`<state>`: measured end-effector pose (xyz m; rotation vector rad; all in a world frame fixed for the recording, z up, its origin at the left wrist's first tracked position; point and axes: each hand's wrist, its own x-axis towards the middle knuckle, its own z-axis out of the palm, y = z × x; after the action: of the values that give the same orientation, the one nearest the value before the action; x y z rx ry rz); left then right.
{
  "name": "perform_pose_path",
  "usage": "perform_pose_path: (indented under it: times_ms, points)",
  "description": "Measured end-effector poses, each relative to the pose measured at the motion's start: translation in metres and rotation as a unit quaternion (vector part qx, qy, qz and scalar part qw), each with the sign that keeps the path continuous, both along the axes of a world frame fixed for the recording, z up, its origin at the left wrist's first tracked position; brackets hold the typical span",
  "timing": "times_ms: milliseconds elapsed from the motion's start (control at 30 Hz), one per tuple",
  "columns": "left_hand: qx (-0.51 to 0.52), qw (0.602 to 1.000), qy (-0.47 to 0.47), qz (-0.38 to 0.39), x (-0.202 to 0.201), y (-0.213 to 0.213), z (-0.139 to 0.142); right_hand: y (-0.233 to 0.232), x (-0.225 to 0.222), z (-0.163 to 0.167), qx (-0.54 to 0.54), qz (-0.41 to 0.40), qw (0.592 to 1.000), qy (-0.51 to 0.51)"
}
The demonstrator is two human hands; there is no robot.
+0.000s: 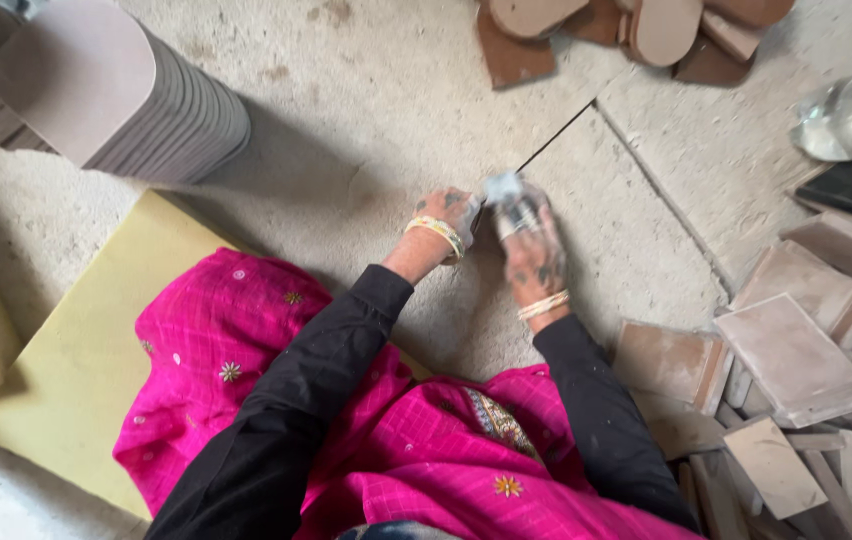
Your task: The person sits on the floor and sands small footwear components one at a time, rubbing a sanding block over each piece and placing finished pieces on a growing pile beside them.
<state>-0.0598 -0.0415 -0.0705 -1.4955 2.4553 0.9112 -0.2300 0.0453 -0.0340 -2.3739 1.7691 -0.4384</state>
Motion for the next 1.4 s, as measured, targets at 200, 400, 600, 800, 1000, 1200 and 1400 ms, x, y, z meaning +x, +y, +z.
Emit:
perform_pose_path:
  times_ms: [200, 400, 600, 800, 1000, 1200, 1400]
  points:
    - [-0.025, 0.997, 0.016, -0.066, -0.009, 0.0, -0.02, 0.032, 0.015, 0.029, 0.009, -0.152, 0.988, -0.018]
    - [0.059, 0.995, -0.032, -0.08, -0.013, 0.002, -0.016, 0.013, 0.044, 0.01, 0.031, -0.198, 0.978, -0.055]
    - [0.052, 0.992, -0.052, -0.1, -0.012, -0.001, 0.001, 0.006, 0.007, -0.007, 0.076, -0.106, 0.991, 0.019]
    - [0.06, 0.994, -0.043, -0.074, -0.01, 0.007, 0.009, 0.021, 0.006, -0.006, -0.024, -0.136, 0.988, -0.062]
    - [0.069, 0.994, -0.039, -0.069, -0.008, 0.007, 0.009, 0.016, 0.012, 0.005, 0.125, -0.229, 0.959, -0.113]
    - [0.002, 0.997, -0.027, -0.072, -0.012, 0.004, 0.008, 0.023, 0.003, -0.014, -0.054, -0.1, 0.989, -0.092]
    - [-0.034, 0.982, -0.079, -0.171, -0.013, 0.006, 0.01, 0.034, -0.001, -0.027, -0.009, -0.162, 0.982, -0.099]
